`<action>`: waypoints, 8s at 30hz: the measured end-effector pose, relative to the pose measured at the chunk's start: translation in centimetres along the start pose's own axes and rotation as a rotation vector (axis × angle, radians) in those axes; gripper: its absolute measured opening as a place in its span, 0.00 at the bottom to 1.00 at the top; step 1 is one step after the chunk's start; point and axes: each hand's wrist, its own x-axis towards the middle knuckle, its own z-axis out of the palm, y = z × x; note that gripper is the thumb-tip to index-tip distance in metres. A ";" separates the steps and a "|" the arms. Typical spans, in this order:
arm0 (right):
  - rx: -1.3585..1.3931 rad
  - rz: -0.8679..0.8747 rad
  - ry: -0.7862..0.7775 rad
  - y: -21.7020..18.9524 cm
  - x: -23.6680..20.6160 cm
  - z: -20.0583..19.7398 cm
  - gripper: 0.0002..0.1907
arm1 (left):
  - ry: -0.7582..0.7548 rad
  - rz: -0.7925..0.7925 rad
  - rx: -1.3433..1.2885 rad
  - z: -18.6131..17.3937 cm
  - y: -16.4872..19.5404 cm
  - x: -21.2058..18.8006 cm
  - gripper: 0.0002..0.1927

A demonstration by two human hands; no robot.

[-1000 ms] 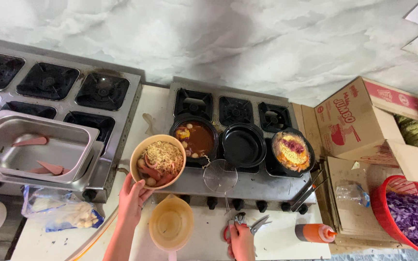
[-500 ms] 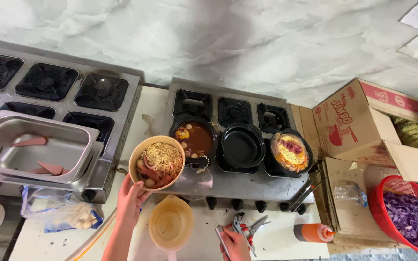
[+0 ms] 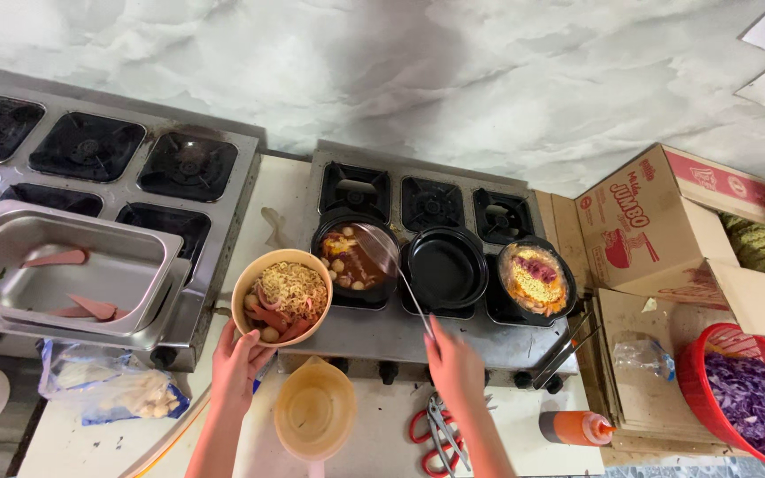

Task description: The person places noodles from a plastic bag into a paper bowl, then ladles hot broth and cooked toppings from pots on a countertop gas stove into the bowl and adds shredded purple cabbage. They carry the finished bowl across the room, set it down, and later handle a plastic bag and cup at the prep table.

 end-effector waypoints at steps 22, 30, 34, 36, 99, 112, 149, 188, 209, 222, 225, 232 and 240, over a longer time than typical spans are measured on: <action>-0.445 -0.313 -0.281 3.9 11.5 2.6 0.19 | 0.121 -0.038 0.083 -0.8 -1.0 0.5 0.36; 0.093 -0.057 -0.464 6.8 8.5 2.5 0.13 | 0.134 -0.033 0.059 -1.5 -0.9 0.3 0.31; 0.286 0.122 -0.563 3.8 6.2 4.4 0.13 | 0.156 -0.032 0.064 -1.5 -1.1 0.5 0.31; 0.396 0.282 -0.643 2.7 5.4 4.3 0.14 | 0.160 -0.042 0.069 -1.4 -1.1 0.7 0.32; 0.502 0.267 -0.138 7.2 7.8 -4.6 0.19 | -0.283 -0.211 0.372 10.4 0.9 9.3 0.27; 1.124 0.680 -0.719 9.1 8.9 2.5 0.20 | -0.456 -0.424 0.601 9.9 3.8 11.7 0.30; 1.034 0.403 -0.417 10.3 6.5 -2.0 0.22 | -0.354 -0.418 0.477 7.9 4.4 10.9 0.28; -0.062 -0.296 0.010 2.6 2.8 -4.6 0.22 | -0.234 -0.197 0.209 7.5 2.9 7.4 0.29; 0.443 0.185 -0.163 4.5 5.4 -2.8 0.19 | -0.203 -0.207 0.195 6.9 0.3 5.6 0.29; 0.996 0.390 -0.364 8.9 5.0 -3.4 0.20 | -0.265 -0.275 0.326 6.0 1.9 6.7 0.29; 0.861 0.282 -0.259 8.8 4.5 -3.6 0.21 | -0.229 -0.277 0.283 6.0 1.5 6.6 0.29; 0.699 0.326 -0.352 7.7 4.9 -0.5 0.20 | -0.333 -0.234 0.317 5.7 1.2 5.8 0.28; 1.012 0.408 -0.401 9.4 3.4 -1.1 0.20 | -0.260 -0.264 0.278 4.6 1.5 5.6 0.28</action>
